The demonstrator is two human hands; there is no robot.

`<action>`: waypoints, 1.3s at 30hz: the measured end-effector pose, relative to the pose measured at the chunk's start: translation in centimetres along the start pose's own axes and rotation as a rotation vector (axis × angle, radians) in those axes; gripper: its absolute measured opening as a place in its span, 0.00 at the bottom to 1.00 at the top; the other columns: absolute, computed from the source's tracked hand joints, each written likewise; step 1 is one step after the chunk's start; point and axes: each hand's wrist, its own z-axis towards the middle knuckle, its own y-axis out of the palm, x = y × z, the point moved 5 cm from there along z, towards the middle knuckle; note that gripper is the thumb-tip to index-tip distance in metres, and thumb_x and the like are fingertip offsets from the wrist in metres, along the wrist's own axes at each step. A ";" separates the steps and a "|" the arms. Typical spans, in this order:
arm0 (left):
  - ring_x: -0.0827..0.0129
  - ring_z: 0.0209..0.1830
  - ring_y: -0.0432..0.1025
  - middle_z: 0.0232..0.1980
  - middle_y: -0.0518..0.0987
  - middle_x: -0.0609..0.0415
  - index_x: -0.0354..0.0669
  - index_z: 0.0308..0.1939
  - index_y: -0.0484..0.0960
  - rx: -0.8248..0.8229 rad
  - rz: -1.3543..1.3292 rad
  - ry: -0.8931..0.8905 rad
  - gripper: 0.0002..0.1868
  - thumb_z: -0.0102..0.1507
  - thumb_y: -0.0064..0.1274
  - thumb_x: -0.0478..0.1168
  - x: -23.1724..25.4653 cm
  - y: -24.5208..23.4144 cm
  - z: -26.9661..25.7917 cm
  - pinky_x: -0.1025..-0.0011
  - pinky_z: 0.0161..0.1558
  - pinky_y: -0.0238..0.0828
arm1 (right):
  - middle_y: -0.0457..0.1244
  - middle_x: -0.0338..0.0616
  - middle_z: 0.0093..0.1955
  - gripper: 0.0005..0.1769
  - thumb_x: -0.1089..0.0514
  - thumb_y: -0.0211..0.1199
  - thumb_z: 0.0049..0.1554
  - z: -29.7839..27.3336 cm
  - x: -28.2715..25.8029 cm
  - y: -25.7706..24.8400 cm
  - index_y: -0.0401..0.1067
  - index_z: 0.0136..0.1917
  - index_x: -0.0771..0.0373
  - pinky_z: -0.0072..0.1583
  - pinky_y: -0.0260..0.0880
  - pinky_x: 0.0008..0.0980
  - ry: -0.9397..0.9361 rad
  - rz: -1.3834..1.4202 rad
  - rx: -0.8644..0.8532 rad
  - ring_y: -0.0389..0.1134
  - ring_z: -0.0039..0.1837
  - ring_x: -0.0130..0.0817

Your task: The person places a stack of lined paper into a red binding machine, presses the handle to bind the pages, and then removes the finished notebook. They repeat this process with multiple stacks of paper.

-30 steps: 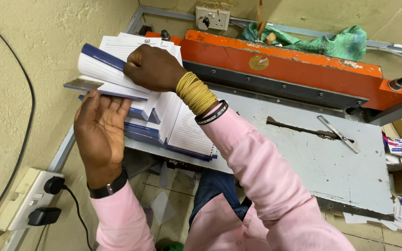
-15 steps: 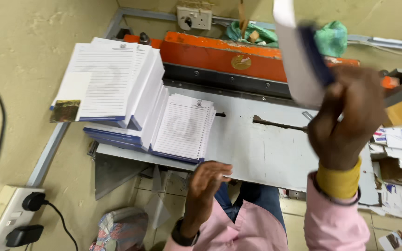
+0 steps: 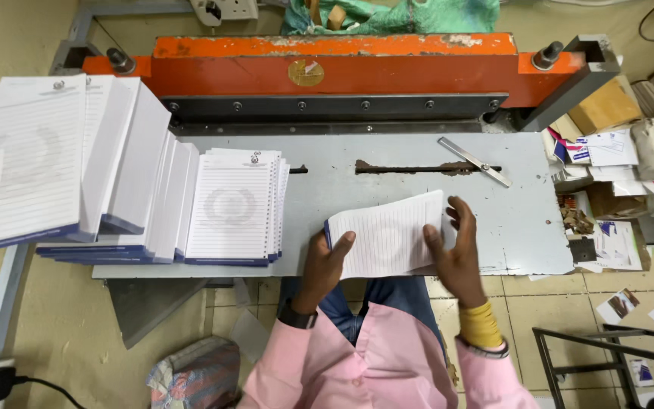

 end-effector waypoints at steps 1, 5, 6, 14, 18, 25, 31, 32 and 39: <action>0.67 0.43 0.75 0.39 0.81 0.48 0.34 0.52 0.84 -0.091 -0.015 0.026 0.19 0.74 0.55 0.50 -0.4 -0.3 0.6 0.59 0.50 0.76 | 0.63 0.64 0.62 0.25 0.57 0.59 0.70 1.0 1.2 -0.2 0.64 0.73 0.76 0.70 0.61 0.57 0.263 0.279 -0.131 0.63 0.64 0.59; 0.71 0.44 0.74 0.39 0.83 0.51 0.36 0.50 0.85 -0.182 0.036 0.143 0.15 0.74 0.54 0.46 9.7 0.4 -0.1 0.63 0.50 0.76 | 0.70 0.51 0.34 0.10 0.61 0.58 0.71 0.5 5.3 -0.4 0.77 0.54 0.70 0.56 0.73 0.40 0.413 0.667 -0.156 0.72 0.39 0.37; 0.71 0.44 0.74 0.39 0.83 0.51 0.36 0.50 0.85 -0.178 0.036 0.142 0.15 0.74 0.54 0.46 9.2 0.4 0.5 0.63 0.50 0.76 | 0.70 0.51 0.34 0.10 0.61 0.58 0.71 -0.3 9.3 0.5 0.77 0.54 0.70 0.56 0.73 0.40 0.413 0.668 -0.160 0.72 0.39 0.37; 0.70 0.45 0.78 0.38 0.89 0.49 0.38 0.41 0.88 0.007 -0.001 0.273 0.11 0.62 0.73 0.39 4.8 0.6 1.8 0.64 0.56 0.73 | 0.71 0.54 0.55 0.09 0.61 0.57 0.71 -1.7 7.7 2.3 0.70 0.62 0.67 0.68 0.66 0.45 0.355 0.659 -0.036 0.70 0.60 0.37; 0.69 0.45 0.79 0.39 0.89 0.49 0.39 0.41 0.88 -0.003 -0.009 0.285 0.12 0.61 0.75 0.40 4.7 0.7 1.4 0.64 0.55 0.73 | 0.69 0.55 0.56 0.09 0.61 0.58 0.71 -2.7 7.7 2.1 0.68 0.60 0.69 0.69 0.66 0.44 0.280 0.654 0.015 0.69 0.62 0.38; 0.78 0.31 0.68 0.27 0.81 0.56 0.39 0.32 0.83 0.283 -0.121 0.077 0.14 0.65 0.71 0.41 4.2 2.2 -0.3 0.70 0.38 0.71 | 0.72 0.43 0.49 0.14 0.63 0.63 0.68 -2.9 7.0 5.1 0.73 0.66 0.66 0.59 0.70 0.33 0.545 0.935 0.108 0.68 0.52 0.26; 0.70 0.49 0.69 0.48 0.81 0.50 0.38 0.55 0.81 0.029 -0.281 -0.075 0.27 0.65 0.67 0.56 3.9 3.5 -1.7 0.63 0.55 0.72 | 0.71 0.43 0.54 0.16 0.58 0.56 0.73 -2.7 8.9 7.1 0.68 0.71 0.63 0.60 0.72 0.30 0.651 1.155 0.322 0.72 0.52 0.27; 0.64 0.61 0.72 0.61 0.84 0.40 0.38 0.71 0.79 -0.187 -0.275 -0.058 0.45 0.62 0.64 0.67 2.0 3.0 -1.4 0.60 0.65 0.69 | 0.71 0.40 0.49 0.14 0.56 0.59 0.72 -5.8 14.4 7.4 0.69 0.68 0.62 0.56 0.74 0.23 0.622 1.009 0.294 0.73 0.49 0.22; 0.66 0.50 0.79 0.43 0.88 0.43 0.35 0.53 0.85 -0.116 0.013 0.218 0.17 0.75 0.52 0.47 8.5 4.4 0.9 0.59 0.56 0.78 | 0.72 0.53 0.41 0.10 0.58 0.64 0.69 -0.6 4.0 1.7 0.78 0.52 0.68 0.56 0.74 0.45 0.337 0.454 0.027 0.68 0.47 0.33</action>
